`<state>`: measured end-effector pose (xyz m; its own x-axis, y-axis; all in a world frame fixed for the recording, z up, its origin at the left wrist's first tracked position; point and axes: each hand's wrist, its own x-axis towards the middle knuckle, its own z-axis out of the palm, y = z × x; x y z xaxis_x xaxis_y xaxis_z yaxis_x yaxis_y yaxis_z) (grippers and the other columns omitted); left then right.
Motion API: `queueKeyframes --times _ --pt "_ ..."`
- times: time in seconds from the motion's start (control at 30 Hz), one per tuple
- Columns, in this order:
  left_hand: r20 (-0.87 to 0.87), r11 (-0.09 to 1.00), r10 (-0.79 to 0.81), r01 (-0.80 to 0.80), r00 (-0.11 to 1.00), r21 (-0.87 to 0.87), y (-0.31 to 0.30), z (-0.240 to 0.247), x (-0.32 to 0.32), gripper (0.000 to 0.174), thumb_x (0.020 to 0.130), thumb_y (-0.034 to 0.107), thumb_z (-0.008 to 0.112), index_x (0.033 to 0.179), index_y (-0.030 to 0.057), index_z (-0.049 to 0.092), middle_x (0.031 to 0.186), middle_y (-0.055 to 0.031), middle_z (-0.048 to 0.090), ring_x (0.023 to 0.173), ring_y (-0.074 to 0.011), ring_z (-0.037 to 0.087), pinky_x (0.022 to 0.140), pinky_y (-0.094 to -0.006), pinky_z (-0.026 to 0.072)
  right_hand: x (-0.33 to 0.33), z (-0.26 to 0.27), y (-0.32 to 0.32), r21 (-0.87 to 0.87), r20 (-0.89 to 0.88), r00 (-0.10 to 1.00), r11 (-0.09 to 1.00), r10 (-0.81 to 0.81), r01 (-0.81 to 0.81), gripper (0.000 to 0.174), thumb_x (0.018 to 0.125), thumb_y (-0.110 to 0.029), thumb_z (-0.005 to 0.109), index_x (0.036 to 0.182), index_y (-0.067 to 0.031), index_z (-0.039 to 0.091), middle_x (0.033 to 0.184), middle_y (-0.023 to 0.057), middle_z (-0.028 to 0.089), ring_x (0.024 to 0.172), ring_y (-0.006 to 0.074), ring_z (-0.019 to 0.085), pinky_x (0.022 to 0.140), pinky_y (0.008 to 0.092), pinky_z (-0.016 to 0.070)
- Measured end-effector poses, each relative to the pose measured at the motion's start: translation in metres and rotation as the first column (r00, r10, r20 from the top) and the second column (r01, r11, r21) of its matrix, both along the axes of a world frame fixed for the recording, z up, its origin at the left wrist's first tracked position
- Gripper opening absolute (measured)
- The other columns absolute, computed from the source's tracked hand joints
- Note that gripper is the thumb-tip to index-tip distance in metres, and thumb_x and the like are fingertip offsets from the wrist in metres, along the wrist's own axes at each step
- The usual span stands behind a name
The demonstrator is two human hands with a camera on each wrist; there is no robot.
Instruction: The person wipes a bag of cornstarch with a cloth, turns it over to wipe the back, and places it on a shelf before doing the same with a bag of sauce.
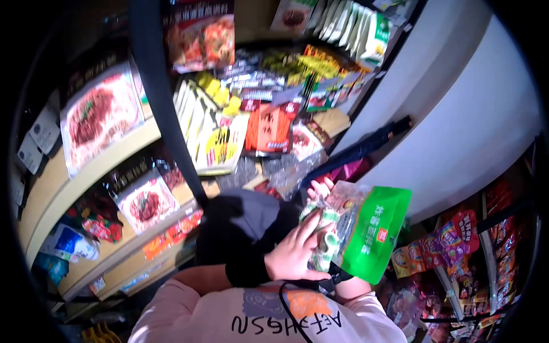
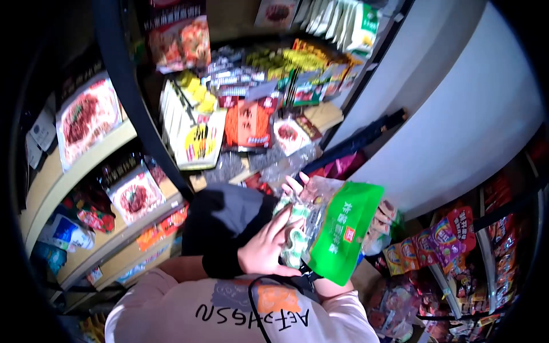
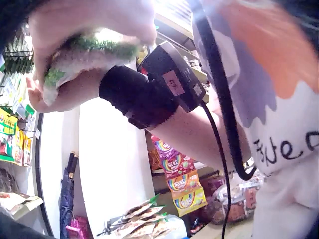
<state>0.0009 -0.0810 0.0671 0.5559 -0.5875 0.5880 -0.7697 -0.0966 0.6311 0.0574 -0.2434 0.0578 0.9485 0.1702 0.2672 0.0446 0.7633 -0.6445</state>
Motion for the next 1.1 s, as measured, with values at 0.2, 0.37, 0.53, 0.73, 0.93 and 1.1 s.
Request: queueKeyframes --times 0.2,0.37,0.53,0.73,0.93,1.1 --pt "-0.124 0.953 0.135 -0.163 0.983 -0.255 -0.007 0.043 0.033 0.061 0.07 0.016 0.075 0.123 0.0001 0.047 0.115 -0.0148 0.057 0.103 -0.022 0.059 0.091 -0.0312 0.0448 -0.004 0.047 0.007 -0.113 0.081 0.969 0.964 -0.234 0.242 0.063 0.092 -0.037 0.045 0.142 -0.0091 0.021 0.143 0.0144 0.03 0.124 0.0274 0.038 0.101 0.039 0.0378" --pt "-0.569 0.834 0.013 -0.323 0.822 -0.447 -0.007 0.091 0.085 0.043 0.079 0.005 0.067 0.117 -0.002 0.05 0.108 -0.0084 0.061 0.093 -0.0142 0.06 0.08 -0.028 0.0487 0.01 0.094 0.005 -0.196 0.147 0.89 0.869 -0.432 0.454 0.052 0.09 -0.01 0.047 0.138 -0.0053 0.026 0.135 0.0086 0.039 0.124 0.0197 0.04 0.103 0.0358 0.0322" --pt "-0.459 0.698 -0.362 -0.091 0.811 -0.71 -0.029 0.167 0.159 0.03 0.085 0.005 0.06 0.113 -0.0022 0.052 0.104 -0.0083 0.062 0.087 -0.0135 0.062 0.077 -0.0284 0.0505 0.054 0.149 -0.039 -0.19 0.224 0.899 0.887 -0.377 0.42 0.043 0.094 -0.022 0.048 0.132 -0.0056 0.036 0.127 0.0059 0.05 0.113 0.0147 0.051 0.094 0.0333 0.0409" --pt "-0.479 0.723 -0.484 0.027 0.733 -0.69 -0.067 0.213 0.236 0.031 0.085 0.007 0.056 0.113 -0.0039 0.053 0.104 -0.0108 0.063 0.09 -0.0181 0.064 0.08 -0.031 0.0514 0.128 0.185 -0.073 -0.106 0.211 0.963 0.976 -0.166 0.191 0.033 0.094 -0.02 0.05 0.124 -0.0068 0.044 0.118 0.006 0.057 0.104 0.0169 0.057 0.088 0.0313 0.0468" --pt "-0.441 0.779 -0.329 -0.024 0.835 -0.626 -0.093 0.23 0.307 0.029 0.084 0.009 0.055 0.111 -0.0021 0.055 0.101 -0.0096 0.064 0.089 -0.0178 0.064 0.078 -0.0306 0.0504 0.211 0.189 -0.098 0.004 0.154 0.98 0.992 -0.128 0.129 0.033 0.093 -0.016 0.051 0.123 -0.0042 0.044 0.116 0.0089 0.057 0.103 0.0196 0.057 0.089 0.0329 0.0471" --pt "-0.447 0.832 -0.271 -0.026 0.853 -0.555 -0.094 0.247 0.325 0.028 0.083 0.01 0.057 0.109 -0.0019 0.057 0.101 -0.0095 0.064 0.089 -0.0179 0.063 0.078 -0.0306 0.0496 0.232 0.195 -0.098 0.061 0.149 0.975 0.985 -0.166 0.158 0.035 0.093 -0.016 0.052 0.125 -0.0053 0.043 0.118 0.0093 0.055 0.105 0.0199 0.056 0.091 0.0341 0.0465"
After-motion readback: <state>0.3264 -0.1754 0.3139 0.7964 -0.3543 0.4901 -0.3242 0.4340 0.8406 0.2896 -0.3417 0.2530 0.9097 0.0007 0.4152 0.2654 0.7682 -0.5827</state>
